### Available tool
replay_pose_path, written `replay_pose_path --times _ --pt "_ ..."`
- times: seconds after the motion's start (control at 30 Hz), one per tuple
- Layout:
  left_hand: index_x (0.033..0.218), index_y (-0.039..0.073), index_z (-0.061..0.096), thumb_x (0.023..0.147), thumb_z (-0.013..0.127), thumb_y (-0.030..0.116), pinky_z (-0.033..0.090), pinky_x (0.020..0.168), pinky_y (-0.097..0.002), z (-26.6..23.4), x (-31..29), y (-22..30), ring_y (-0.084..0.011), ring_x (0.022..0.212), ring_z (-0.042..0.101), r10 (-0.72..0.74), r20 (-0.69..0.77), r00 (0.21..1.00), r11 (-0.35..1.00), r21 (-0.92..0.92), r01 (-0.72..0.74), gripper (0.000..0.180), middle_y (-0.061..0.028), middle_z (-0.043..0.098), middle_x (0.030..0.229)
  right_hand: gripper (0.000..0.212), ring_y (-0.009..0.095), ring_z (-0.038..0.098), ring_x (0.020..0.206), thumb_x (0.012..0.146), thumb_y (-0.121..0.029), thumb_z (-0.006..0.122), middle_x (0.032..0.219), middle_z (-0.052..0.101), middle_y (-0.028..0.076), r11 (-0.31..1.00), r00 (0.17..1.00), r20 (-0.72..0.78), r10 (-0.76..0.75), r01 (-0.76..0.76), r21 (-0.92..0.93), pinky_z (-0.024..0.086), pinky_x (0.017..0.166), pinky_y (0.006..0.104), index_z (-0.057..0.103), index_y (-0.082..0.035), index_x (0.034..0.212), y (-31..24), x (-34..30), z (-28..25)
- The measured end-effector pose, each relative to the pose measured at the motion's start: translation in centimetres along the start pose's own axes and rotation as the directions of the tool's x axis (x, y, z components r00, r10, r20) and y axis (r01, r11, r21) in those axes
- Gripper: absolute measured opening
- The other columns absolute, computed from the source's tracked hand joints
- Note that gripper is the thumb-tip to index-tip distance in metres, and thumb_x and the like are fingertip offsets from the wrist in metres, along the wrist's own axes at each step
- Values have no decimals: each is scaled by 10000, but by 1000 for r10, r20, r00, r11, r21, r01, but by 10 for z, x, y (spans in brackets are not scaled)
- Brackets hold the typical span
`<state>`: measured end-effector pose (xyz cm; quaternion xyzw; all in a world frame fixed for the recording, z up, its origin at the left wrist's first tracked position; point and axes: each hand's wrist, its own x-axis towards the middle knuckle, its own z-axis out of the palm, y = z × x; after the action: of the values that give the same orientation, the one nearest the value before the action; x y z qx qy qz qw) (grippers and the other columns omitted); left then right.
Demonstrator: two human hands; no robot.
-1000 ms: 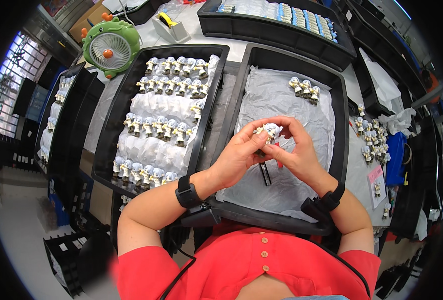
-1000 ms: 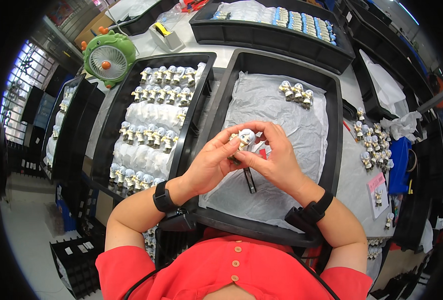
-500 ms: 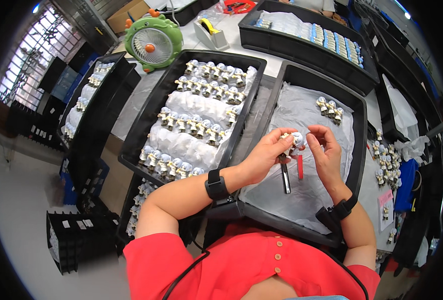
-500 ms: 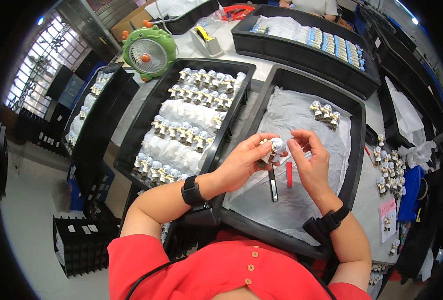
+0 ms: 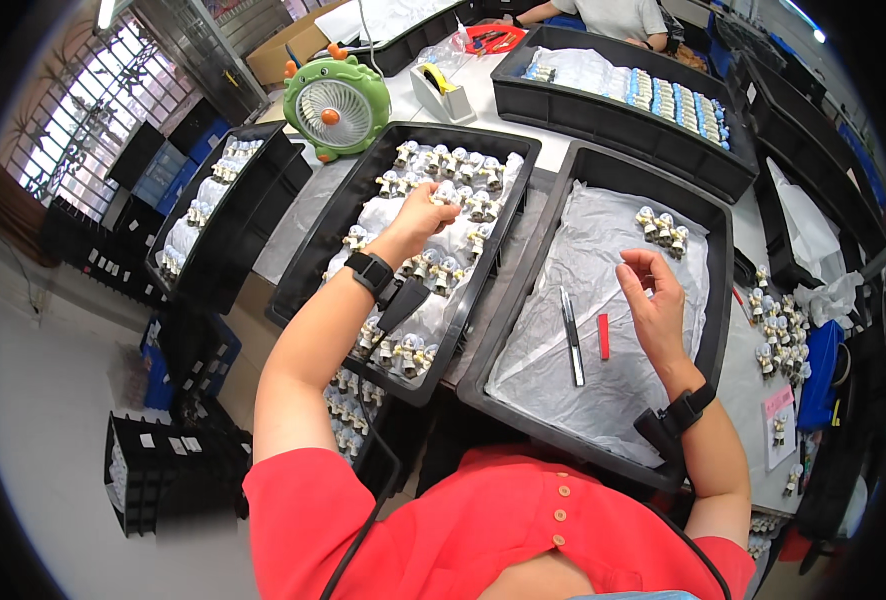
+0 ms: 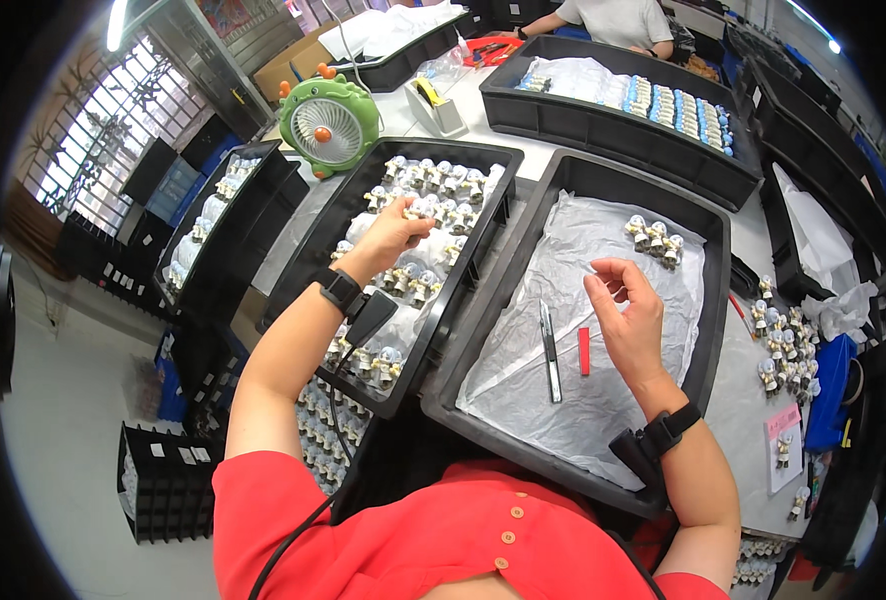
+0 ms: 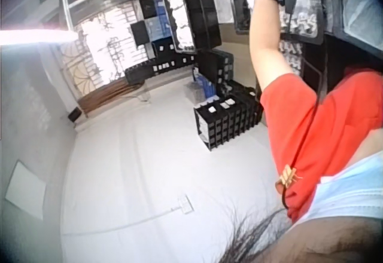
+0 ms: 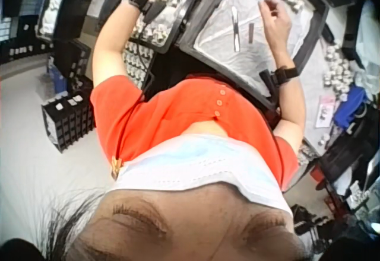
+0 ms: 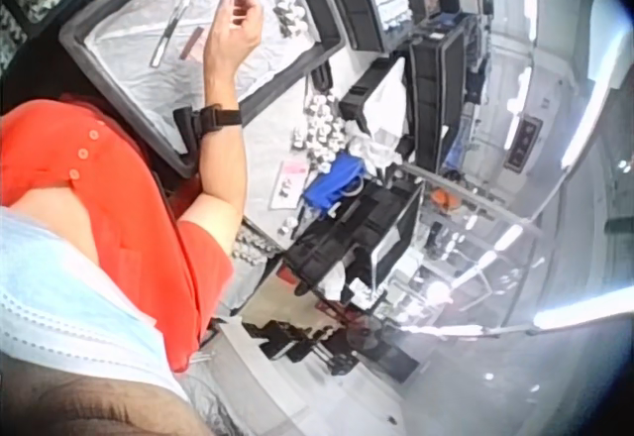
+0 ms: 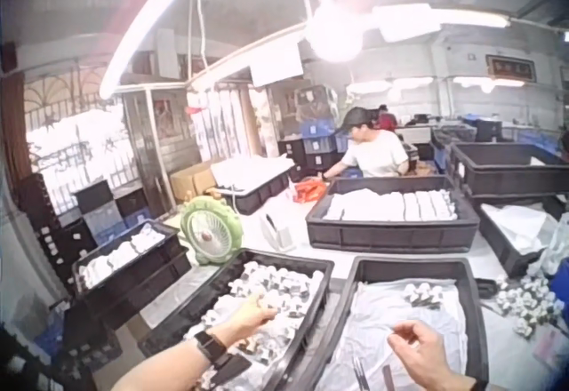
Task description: The person assembles small white figurines by hand, attaching small parts to the base of each figure. They handle the figures one at a time, using a red-handled tool to adjust or secure components, then place the finished figures into a black tray lined with white paper.
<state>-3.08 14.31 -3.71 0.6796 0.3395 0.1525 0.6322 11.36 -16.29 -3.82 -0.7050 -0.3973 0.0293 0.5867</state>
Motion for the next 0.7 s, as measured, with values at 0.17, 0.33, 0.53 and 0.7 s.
replay_pose_path --times 0.17,0.33,0.53,0.7 --pt "1233 -27 462 748 690 150 481 701 -340 -8 35 -30 -188 770 591 83 4 997 896 437 -77 564 -103 620 896 150 88 511 675 826 -128 632 789 611 27 1000 1000 -16 1 -1 -5 422 625 231 614 -18 927 3 1 -1" --pt "1158 -17 550 705 714 229 488 761 -312 -3 34 -36 -223 847 639 43 11 999 779 625 -41 541 -163 659 939 133 85 513 661 825 -121 631 774 615 28 1000 1000 -19 -10 10 -17 423 618 229 618 -20 910 5 2 -2" --pt "1183 -12 530 732 702 151 473 639 -265 2 24 -32 -132 711 594 38 57 998 769 636 -66 509 -68 621 807 109 80 523 648 825 -107 626 762 615 30 1000 1000 -11 -7 7 -16 424 599 222 627 -23 895 4 2 -3" --pt "1164 -5 540 725 687 131 464 606 -252 -3 26 -38 -117 671 564 56 64 996 778 622 -84 483 -50 587 788 101 79 524 646 822 -98 622 754 613 26 1000 1000 8 -2 2 -5 425 601 224 630 -23 889 -2 1 -2"
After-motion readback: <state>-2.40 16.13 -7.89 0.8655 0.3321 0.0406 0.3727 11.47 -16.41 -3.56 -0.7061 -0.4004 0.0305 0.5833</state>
